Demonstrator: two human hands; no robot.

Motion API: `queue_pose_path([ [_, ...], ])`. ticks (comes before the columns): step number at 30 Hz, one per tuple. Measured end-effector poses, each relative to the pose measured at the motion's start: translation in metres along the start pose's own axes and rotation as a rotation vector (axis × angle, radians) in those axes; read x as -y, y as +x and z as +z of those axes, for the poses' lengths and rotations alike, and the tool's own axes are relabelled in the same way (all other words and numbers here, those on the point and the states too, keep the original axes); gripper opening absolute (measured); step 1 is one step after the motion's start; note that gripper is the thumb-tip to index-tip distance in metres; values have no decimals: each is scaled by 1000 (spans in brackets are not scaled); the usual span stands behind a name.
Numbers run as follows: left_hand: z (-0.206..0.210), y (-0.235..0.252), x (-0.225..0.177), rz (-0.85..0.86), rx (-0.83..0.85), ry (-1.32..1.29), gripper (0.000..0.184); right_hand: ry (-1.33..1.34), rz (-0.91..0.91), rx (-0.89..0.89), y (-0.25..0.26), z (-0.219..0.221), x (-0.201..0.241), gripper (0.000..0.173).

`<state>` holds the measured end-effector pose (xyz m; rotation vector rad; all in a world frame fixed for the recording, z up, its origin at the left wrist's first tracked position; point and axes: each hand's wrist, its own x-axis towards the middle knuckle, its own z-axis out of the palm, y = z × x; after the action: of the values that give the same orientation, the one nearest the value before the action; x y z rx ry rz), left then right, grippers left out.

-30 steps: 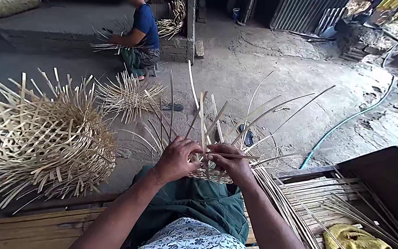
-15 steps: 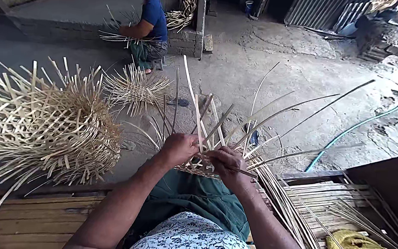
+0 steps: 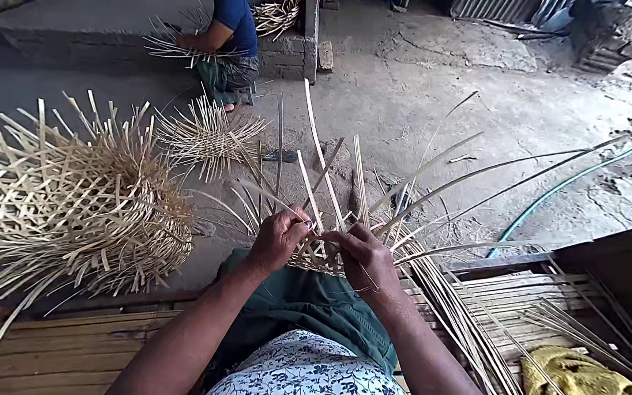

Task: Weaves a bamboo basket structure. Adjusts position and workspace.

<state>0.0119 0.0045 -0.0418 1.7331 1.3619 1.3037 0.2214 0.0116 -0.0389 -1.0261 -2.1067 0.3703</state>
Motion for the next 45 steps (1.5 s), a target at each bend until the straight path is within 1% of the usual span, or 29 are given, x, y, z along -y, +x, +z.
queue_pose_path([
  [2,1,1,0,63,-20,113,21,11,-8,26,1,-2,-3,31],
  [4,5,0,-2,229,-79,271,40,66,29,74,1,-6,-6,31],
  [5,7,-1,-6,344,-86,346,42,112,52,82,3,-7,-8,29],
  [6,9,-1,-11,442,-51,419,39,173,64,67,4,-6,-10,26],
  [7,11,-3,-17,510,20,493,37,262,76,32,4,-3,-13,21],
  [9,15,-4,-19,577,124,638,43,493,115,-18,2,3,-16,13],
  [10,14,-1,-18,591,137,678,45,573,142,-4,3,1,-14,14],
  [11,11,3,-19,585,140,691,45,600,149,14,5,-3,-11,18],
  [12,7,7,-22,563,137,680,44,546,127,17,6,-8,-6,21],
  [15,-2,12,-26,487,64,580,29,83,19,-68,6,-22,12,25],
  [17,-6,11,-31,458,13,542,20,-155,-13,-71,9,-30,21,26],
  [19,-5,4,-37,424,18,503,15,-302,9,21,10,-36,29,31],
  [21,-3,-3,-36,375,59,459,16,-380,32,101,12,-40,39,34],
  [22,-3,-6,-34,342,85,431,18,-393,37,118,14,-41,44,39],
  [24,-4,-8,-30,277,109,388,21,-425,17,123,17,-36,51,59],
  [26,-3,-11,-28,285,83,388,23,-416,-17,126,20,-29,57,75],
  [27,-4,-13,-26,287,76,388,23,-420,-24,137,21,-26,58,75],
  [28,-5,-14,-24,276,79,388,21,-430,-15,164,23,-24,58,66],
  [29,-6,-15,-23,267,76,388,20,-428,23,229,27,-26,59,54],
  [31,-9,-17,-21,252,76,380,18,-375,119,422,39,-34,60,37],
  [33,-9,-18,-19,241,62,363,17,-227,178,548,52,-39,51,27],
  [34,-10,-18,-18,233,52,346,16,-118,200,556,57,-38,42,23],
  [37,-10,-16,-13,203,43,287,15,165,309,612,69,-36,21,21],
  [39,-9,-14,-11,176,31,258,16,316,337,602,70,-36,11,17],
  [42,-9,-9,-6,137,-6,231,22,580,331,478,61,-33,-3,11],
  [43,-8,-7,-3,132,-22,231,25,666,291,421,56,-31,-8,10],
  [45,-4,-2,3,165,-56,281,27,779,135,291,45,-21,-21,7],
])
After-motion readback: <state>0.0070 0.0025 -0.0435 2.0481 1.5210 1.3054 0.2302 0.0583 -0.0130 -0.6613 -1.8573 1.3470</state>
